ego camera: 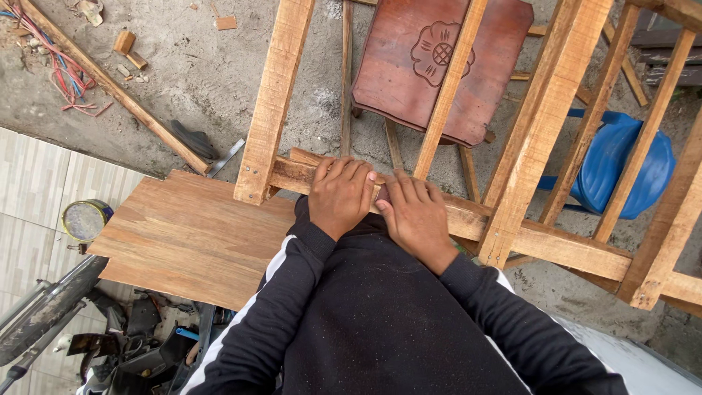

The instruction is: The person sands the surface of various wooden beams on a furniture frame with sandpaper by hand.

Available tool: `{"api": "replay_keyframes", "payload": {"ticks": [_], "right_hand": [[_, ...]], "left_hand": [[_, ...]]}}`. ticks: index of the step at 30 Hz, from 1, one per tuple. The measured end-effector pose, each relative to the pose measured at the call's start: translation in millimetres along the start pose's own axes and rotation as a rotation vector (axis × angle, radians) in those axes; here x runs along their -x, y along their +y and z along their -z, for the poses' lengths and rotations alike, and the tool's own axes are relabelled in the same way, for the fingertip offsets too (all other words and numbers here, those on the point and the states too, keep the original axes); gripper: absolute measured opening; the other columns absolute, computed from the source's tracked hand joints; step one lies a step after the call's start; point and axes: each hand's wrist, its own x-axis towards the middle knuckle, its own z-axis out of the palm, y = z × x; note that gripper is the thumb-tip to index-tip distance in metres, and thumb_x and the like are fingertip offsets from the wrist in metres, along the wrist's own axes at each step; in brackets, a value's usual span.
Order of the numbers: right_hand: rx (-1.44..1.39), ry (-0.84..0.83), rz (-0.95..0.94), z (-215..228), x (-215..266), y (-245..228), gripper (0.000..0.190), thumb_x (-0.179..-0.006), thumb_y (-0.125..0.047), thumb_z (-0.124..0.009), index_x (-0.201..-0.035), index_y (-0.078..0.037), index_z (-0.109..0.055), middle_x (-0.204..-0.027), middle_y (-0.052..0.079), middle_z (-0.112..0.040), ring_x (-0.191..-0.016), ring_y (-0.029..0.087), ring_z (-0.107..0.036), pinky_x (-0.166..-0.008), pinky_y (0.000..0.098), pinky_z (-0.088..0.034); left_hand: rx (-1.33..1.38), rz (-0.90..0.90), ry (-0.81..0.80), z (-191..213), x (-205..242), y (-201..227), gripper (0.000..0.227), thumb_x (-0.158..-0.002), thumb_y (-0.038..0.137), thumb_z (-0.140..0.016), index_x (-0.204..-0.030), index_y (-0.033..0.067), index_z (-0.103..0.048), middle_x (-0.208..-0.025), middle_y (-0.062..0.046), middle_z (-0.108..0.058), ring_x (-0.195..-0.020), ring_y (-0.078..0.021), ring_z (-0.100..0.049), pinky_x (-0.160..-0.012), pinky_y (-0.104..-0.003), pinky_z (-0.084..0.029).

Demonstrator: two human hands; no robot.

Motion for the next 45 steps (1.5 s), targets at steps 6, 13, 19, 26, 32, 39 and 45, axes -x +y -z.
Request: {"api": "replay_keyframes", "payload": {"ticks": [6, 13, 19, 26, 32, 39, 45], "right_hand": [[0.057, 0.004, -0.055, 7.4, 21.0, 23.4, 0.051, -0.105, -0.042, -0.045, -0.134, -0.003, -0.060, -0.135, 0.015, -0.064, -0.118, 0.029, -0.062, -0.104, 0.0467, -0.044], [-0.040, 0.033, 0.005, 1.8, -1.2, 2.7, 0.048, -0.106, -0.042, -0.047, -0.132, -0.004, -0.061, -0.128, 0.013, -0.067, -0.117, 0.029, -0.064, -0.103, 0.0467, -0.045], [0.064, -0.023, -0.059, 9.7, 13.0, 20.4, 0.051, -0.103, -0.043, -0.050, -0.134, -0.004, -0.061, -0.124, 0.014, -0.068, -0.110, 0.029, -0.063, -0.097, 0.0441, -0.047], [-0.097, -0.042, -0.021, -5.7, -8.8, -15.9, 0.053, -0.111, -0.045, -0.042, -0.142, -0.005, -0.057, -0.139, 0.012, -0.063, -0.123, 0.031, -0.060, -0.108, 0.0453, -0.043], [0.111, 0.017, -0.054, 31.1, 18.2, 9.3, 0.055, -0.100, -0.054, -0.045, -0.149, -0.028, -0.051, -0.148, 0.016, -0.055, -0.132, 0.036, -0.050, -0.110, 0.0497, -0.035], [-0.250, 0.002, -0.123, 9.2, -15.7, -23.8, 0.053, -0.109, -0.037, -0.043, -0.151, -0.007, -0.054, -0.143, 0.015, -0.061, -0.125, 0.033, -0.056, -0.111, 0.0482, -0.035], [-0.084, -0.012, -0.246, 3.0, -20.2, -28.7, 0.049, -0.109, -0.041, -0.045, -0.140, -0.008, -0.062, -0.129, 0.009, -0.068, -0.126, 0.026, -0.058, -0.119, 0.0497, -0.033]], "left_hand": [[0.016, -0.015, -0.043, 1.2, 1.5, -2.3, 0.028, -0.106, 0.025, -0.054, -0.106, 0.0063, -0.075, -0.108, -0.006, -0.077, -0.112, -0.0238, -0.068, -0.104, -0.043, -0.045], [0.276, -0.011, -0.047, 14.6, 6.3, -11.7, 0.036, -0.113, 0.025, -0.044, -0.124, 0.0020, -0.070, -0.133, -0.012, -0.069, -0.143, -0.0304, -0.051, -0.124, -0.048, -0.034], [0.078, -0.011, -0.060, 18.3, 13.1, -15.6, 0.031, -0.107, 0.021, -0.048, -0.116, 0.0030, -0.071, -0.127, -0.011, -0.070, -0.141, -0.0312, -0.051, -0.123, -0.054, -0.024], [0.177, -0.002, -0.124, 11.3, 17.3, -37.0, 0.026, -0.107, 0.013, -0.054, -0.124, -0.0011, -0.069, -0.132, -0.014, -0.068, -0.143, -0.0293, -0.052, -0.129, -0.047, -0.028], [0.149, -0.043, -0.166, 27.3, 11.6, -38.8, 0.027, -0.103, 0.014, -0.055, -0.121, 0.0018, -0.070, -0.132, -0.012, -0.068, -0.146, -0.0299, -0.045, -0.126, -0.053, -0.024], [0.109, -0.082, -0.242, 23.7, 8.5, -38.8, 0.035, -0.108, 0.022, -0.051, -0.132, 0.0030, -0.066, -0.142, -0.012, -0.063, -0.146, -0.0268, -0.044, -0.126, -0.050, -0.022], [0.184, -0.069, -0.280, 29.6, 5.7, -48.2, 0.034, -0.105, 0.016, -0.050, -0.133, 0.0026, -0.064, -0.146, -0.014, -0.060, -0.146, -0.0287, -0.047, -0.127, -0.047, -0.026]]}}
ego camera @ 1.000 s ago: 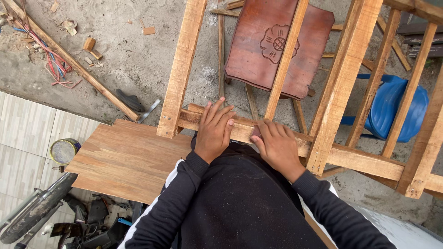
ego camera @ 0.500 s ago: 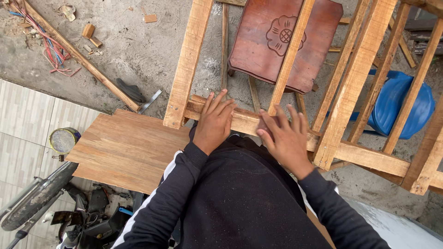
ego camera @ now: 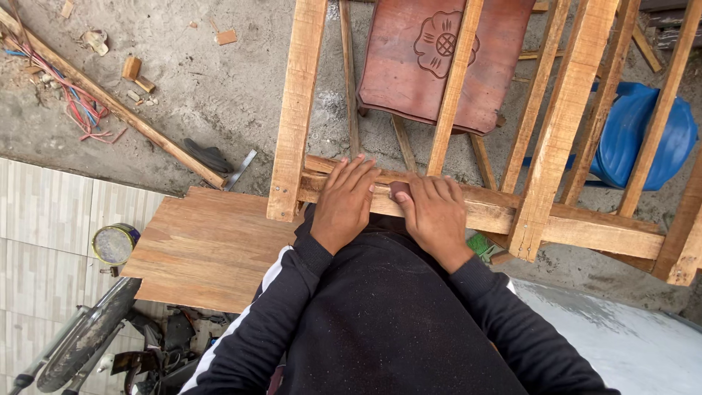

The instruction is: The person sands the surface of various wooden beams on a furniture frame with sandpaper by hand.

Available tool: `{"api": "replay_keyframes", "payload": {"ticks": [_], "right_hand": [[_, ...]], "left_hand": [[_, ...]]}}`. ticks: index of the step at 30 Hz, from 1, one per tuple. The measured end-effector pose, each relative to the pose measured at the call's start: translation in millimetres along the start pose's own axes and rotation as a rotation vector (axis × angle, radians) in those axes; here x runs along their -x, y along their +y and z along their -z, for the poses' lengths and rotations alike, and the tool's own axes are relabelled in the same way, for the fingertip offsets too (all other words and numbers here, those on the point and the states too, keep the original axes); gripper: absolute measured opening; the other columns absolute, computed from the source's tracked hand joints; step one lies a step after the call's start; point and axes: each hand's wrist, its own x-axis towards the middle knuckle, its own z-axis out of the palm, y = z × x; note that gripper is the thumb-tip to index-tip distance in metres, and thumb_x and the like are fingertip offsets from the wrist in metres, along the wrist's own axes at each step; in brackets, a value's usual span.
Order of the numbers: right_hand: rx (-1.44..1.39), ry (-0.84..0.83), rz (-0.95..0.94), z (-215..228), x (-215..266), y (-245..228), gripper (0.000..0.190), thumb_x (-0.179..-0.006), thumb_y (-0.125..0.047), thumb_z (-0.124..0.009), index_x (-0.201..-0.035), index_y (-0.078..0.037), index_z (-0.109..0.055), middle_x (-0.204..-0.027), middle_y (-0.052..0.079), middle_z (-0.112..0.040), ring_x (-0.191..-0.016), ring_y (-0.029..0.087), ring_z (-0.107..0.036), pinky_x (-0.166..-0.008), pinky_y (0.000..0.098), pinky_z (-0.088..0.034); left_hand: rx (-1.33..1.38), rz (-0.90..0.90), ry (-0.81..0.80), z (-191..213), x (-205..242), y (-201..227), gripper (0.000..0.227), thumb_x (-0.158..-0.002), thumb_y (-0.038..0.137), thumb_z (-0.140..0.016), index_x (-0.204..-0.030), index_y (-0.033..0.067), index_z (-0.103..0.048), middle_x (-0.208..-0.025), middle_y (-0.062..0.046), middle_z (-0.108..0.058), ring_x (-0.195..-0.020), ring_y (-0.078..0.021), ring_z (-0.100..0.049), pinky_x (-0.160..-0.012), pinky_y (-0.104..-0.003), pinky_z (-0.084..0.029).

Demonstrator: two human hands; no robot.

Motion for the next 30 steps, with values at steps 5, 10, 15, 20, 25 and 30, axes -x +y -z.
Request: {"api": "replay_keyframes", "payload": {"ticks": [5, 10, 15, 20, 25, 30], "right_hand": [[0.343, 0.095, 0.075, 20.6, 13.2, 22.2, 0.040, -0.101, -0.048, -0.044, -0.130, -0.027, -0.063, -0.138, 0.013, -0.061, -0.138, 0.035, -0.047, -0.114, 0.0598, -0.022], [-0.055, -0.209, 0.000, 30.7, 17.9, 50.2, 0.052, -0.101, -0.045, -0.049, -0.148, -0.023, -0.054, -0.147, 0.014, -0.054, -0.144, 0.038, -0.038, -0.118, 0.0634, -0.016], [-0.341, -0.327, -0.162, 28.4, 11.5, 62.1, 0.055, -0.089, -0.045, -0.058, -0.133, -0.013, -0.058, -0.118, 0.015, -0.058, -0.114, 0.034, -0.051, -0.100, 0.0511, -0.042], [-0.078, 0.053, -0.057, 5.3, 13.5, 46.1, 0.035, -0.102, -0.039, -0.052, -0.105, -0.006, -0.062, -0.098, 0.011, -0.050, -0.097, 0.028, -0.044, -0.089, 0.0465, -0.037], [-0.098, 0.098, -0.088, 6.3, 11.5, 54.4, 0.036, -0.111, -0.038, -0.047, -0.102, -0.005, -0.059, -0.098, 0.012, -0.049, -0.096, 0.029, -0.043, -0.088, 0.0461, -0.036], [-0.377, 0.056, 0.059, 5.8, 10.8, 60.7, 0.029, -0.106, -0.035, -0.056, -0.093, -0.009, -0.054, -0.092, 0.008, -0.049, -0.090, 0.026, -0.049, -0.084, 0.0412, -0.045]], "left_hand": [[0.060, 0.008, -0.013, 2.5, -1.0, 2.4, 0.033, -0.102, 0.012, -0.053, -0.131, 0.0023, -0.064, -0.144, -0.014, -0.061, -0.143, -0.0293, -0.049, -0.125, -0.047, -0.027], [0.076, -0.003, -0.027, 2.0, 1.1, -1.4, 0.033, -0.100, 0.009, -0.055, -0.132, 0.0003, -0.063, -0.142, -0.016, -0.061, -0.142, -0.0301, -0.050, -0.125, -0.047, -0.028], [0.070, -0.007, -0.033, 0.3, 2.2, -2.6, 0.036, -0.099, 0.008, -0.055, -0.133, 0.0000, -0.063, -0.142, -0.016, -0.061, -0.141, -0.0301, -0.051, -0.125, -0.047, -0.028], [0.078, 0.003, -0.038, 0.1, 0.5, -0.5, 0.036, -0.098, 0.008, -0.055, -0.132, 0.0001, -0.064, -0.139, -0.014, -0.063, -0.139, -0.0294, -0.053, -0.124, -0.047, -0.028], [0.056, 0.017, -0.024, -6.5, 0.7, -2.7, 0.031, -0.101, 0.010, -0.056, -0.130, 0.0012, -0.065, -0.137, -0.013, -0.066, -0.136, -0.0283, -0.055, -0.124, -0.046, -0.030], [0.044, 0.013, -0.034, -3.5, 1.4, -1.3, 0.034, -0.100, 0.010, -0.055, -0.131, 0.0026, -0.065, -0.137, -0.012, -0.066, -0.136, -0.0275, -0.056, -0.123, -0.046, -0.031]]}}
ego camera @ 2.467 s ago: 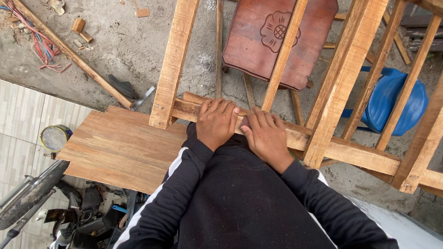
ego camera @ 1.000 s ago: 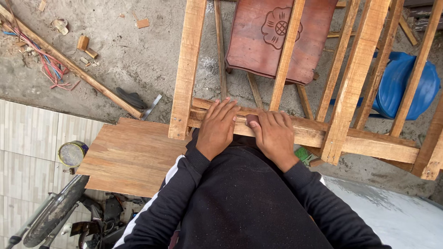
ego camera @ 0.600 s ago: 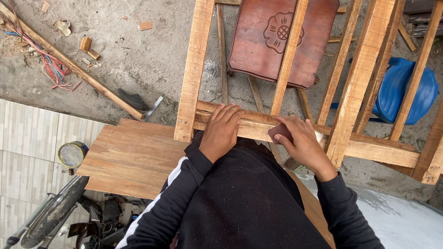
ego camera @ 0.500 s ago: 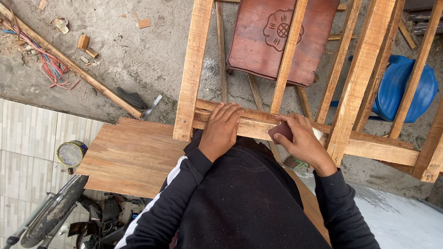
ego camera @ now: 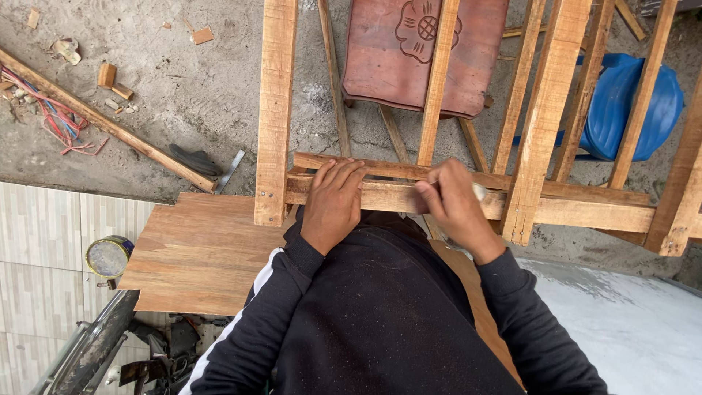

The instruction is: The person sands the surface of various wooden beams on a furniture frame with sandpaper by hand.

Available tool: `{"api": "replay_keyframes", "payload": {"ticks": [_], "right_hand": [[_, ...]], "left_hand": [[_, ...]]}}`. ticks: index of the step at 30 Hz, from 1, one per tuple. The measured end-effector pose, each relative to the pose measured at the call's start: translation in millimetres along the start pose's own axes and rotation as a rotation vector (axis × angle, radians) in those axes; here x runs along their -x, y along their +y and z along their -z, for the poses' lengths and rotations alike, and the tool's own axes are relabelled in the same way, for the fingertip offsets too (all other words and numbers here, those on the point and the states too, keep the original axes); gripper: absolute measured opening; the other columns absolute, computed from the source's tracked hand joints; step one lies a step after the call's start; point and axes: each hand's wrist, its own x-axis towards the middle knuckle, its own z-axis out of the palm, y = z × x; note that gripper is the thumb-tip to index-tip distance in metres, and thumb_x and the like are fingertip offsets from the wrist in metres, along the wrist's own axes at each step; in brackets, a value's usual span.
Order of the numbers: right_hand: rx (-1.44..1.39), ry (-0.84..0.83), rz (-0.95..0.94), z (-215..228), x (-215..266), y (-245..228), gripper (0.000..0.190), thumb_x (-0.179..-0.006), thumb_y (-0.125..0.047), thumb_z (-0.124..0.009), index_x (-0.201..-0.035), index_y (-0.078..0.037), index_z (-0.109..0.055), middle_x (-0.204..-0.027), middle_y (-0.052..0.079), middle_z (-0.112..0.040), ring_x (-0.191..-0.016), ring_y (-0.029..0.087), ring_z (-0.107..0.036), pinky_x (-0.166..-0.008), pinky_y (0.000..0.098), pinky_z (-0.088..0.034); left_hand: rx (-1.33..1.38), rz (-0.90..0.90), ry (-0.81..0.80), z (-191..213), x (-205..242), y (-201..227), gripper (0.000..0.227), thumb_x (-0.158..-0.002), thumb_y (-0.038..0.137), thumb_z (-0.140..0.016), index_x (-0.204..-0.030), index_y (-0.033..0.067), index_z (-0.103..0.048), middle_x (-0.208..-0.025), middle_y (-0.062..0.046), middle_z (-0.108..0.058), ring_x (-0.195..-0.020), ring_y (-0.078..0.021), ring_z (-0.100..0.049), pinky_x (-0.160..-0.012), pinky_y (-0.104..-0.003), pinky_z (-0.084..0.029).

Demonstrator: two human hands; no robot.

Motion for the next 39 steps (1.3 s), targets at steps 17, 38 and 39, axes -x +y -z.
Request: {"api": "replay_keyframes", "payload": {"ticks": [17, 38, 39], "right_hand": [[0.241, 0.392, -0.062, -16.2, 17.2, -29.4, 0.029, -0.111, -0.033, -0.052, -0.103, -0.006, -0.051, -0.139, 0.019, -0.060, -0.151, 0.035, -0.033, -0.129, 0.0557, -0.014], [0.224, -0.076, 0.117, 22.4, 7.3, -47.4, 0.075, -0.085, -0.046, -0.071, -0.149, -0.015, -0.048, -0.158, 0.019, -0.040, -0.149, 0.036, -0.030, -0.123, 0.0592, -0.022], [0.218, -0.113, 0.100, 16.9, 4.0, -51.0, 0.080, -0.083, -0.052, -0.070, -0.151, -0.017, -0.045, -0.160, 0.019, -0.035, -0.150, 0.035, -0.026, -0.122, 0.0586, -0.019]], "left_hand": [[0.024, -0.112, -0.141, -10.2, -19.5, 32.9, 0.039, -0.105, 0.035, -0.053, -0.135, 0.0128, -0.065, -0.135, -0.005, -0.065, -0.142, -0.0270, -0.046, -0.121, -0.059, -0.019], [0.166, 0.057, -0.208, -1.5, -32.2, 26.7, 0.016, -0.085, 0.023, -0.070, -0.094, 0.0095, -0.069, -0.134, -0.007, -0.066, -0.143, -0.0321, -0.047, -0.118, -0.055, -0.031], [0.138, 0.102, -0.231, 2.0, -34.2, 22.2, 0.019, -0.085, 0.024, -0.070, -0.096, 0.0094, -0.068, -0.133, -0.006, -0.067, -0.143, -0.0317, -0.047, -0.119, -0.055, -0.032]]}}
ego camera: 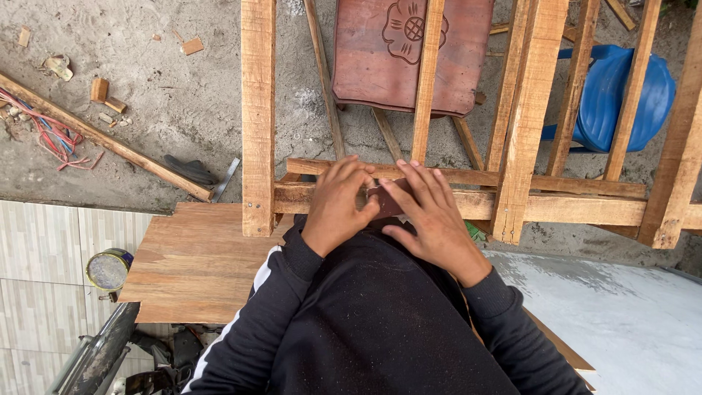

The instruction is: The person sands the surface of various wooden beams on a furniture frame with sandpaper by hand.

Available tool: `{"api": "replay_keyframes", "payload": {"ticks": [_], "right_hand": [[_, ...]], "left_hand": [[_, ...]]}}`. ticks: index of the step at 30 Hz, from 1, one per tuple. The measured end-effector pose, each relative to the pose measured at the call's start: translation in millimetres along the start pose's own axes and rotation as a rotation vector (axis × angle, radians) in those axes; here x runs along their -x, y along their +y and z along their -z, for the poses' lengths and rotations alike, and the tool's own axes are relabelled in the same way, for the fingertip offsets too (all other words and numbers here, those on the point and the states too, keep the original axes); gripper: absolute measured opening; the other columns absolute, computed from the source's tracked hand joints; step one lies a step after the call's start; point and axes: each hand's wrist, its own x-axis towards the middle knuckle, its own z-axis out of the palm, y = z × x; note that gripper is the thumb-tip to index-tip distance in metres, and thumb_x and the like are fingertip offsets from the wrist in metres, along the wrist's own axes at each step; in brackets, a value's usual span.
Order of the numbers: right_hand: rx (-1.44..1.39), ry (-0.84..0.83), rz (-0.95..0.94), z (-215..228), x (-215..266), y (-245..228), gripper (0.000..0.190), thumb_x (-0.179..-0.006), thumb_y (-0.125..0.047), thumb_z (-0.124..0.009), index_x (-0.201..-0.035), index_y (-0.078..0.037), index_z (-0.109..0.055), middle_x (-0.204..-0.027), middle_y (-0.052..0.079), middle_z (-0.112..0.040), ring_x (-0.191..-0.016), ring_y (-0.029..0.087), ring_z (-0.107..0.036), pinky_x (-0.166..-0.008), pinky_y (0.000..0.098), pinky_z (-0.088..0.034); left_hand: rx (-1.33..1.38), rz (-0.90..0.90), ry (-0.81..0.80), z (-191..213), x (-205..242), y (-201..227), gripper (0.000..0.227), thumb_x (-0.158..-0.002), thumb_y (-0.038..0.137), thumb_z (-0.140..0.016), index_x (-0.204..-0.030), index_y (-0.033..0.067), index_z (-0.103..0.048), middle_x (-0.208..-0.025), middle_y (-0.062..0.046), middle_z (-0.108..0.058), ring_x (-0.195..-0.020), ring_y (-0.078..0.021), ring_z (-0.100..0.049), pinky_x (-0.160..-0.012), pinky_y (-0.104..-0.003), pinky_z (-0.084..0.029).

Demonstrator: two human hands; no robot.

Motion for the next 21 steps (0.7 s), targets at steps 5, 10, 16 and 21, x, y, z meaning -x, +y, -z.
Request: {"api": "replay_keyframes", "payload": {"ticks": [5, 10, 16, 21], "right_hand": [[0.106, -0.058, -0.055, -16.2, -3.6, -14.6, 0.081, -0.090, -0.062, -0.057, -0.156, -0.019, -0.038, -0.164, 0.017, -0.022, -0.152, 0.033, -0.018, -0.122, 0.0577, -0.012], [0.011, 0.034, -0.132, -22.7, 3.4, -18.0, 0.058, -0.108, -0.037, -0.043, -0.155, -0.004, -0.042, -0.166, 0.020, -0.033, -0.156, 0.032, -0.027, -0.127, 0.0554, -0.016], [-0.013, 0.067, -0.197, -32.7, -20.4, -20.6, 0.038, -0.109, -0.029, -0.048, -0.135, -0.005, -0.061, -0.119, 0.012, -0.060, -0.119, 0.029, -0.052, -0.112, 0.0499, -0.032], [0.108, -0.015, -0.290, -35.6, -36.0, -12.8, 0.029, -0.107, -0.035, -0.055, -0.116, -0.009, -0.065, -0.105, 0.010, -0.058, -0.104, 0.027, -0.052, -0.099, 0.0449, -0.037]], "left_hand": [[-0.061, 0.048, -0.086, 11.4, -2.4, -7.0, 0.037, -0.084, 0.029, -0.075, -0.113, 0.0098, -0.065, -0.135, -0.014, -0.061, -0.139, -0.0330, -0.046, -0.114, -0.058, -0.032], [-0.059, 0.042, -0.150, 13.7, 2.2, -3.2, 0.040, -0.085, 0.029, -0.075, -0.121, 0.0138, -0.065, -0.131, -0.009, -0.065, -0.138, -0.0303, -0.048, -0.114, -0.057, -0.032], [-0.063, -0.040, -0.016, 12.0, 9.8, -3.8, 0.037, -0.085, 0.027, -0.075, -0.119, 0.0124, -0.068, -0.126, -0.008, -0.068, -0.137, -0.0311, -0.048, -0.113, -0.057, -0.030], [0.021, 0.037, -0.004, 16.7, 10.6, -0.9, 0.027, -0.085, 0.022, -0.073, -0.110, 0.0128, -0.069, -0.120, -0.006, -0.069, -0.133, -0.0282, -0.054, -0.115, -0.052, -0.033]]}}
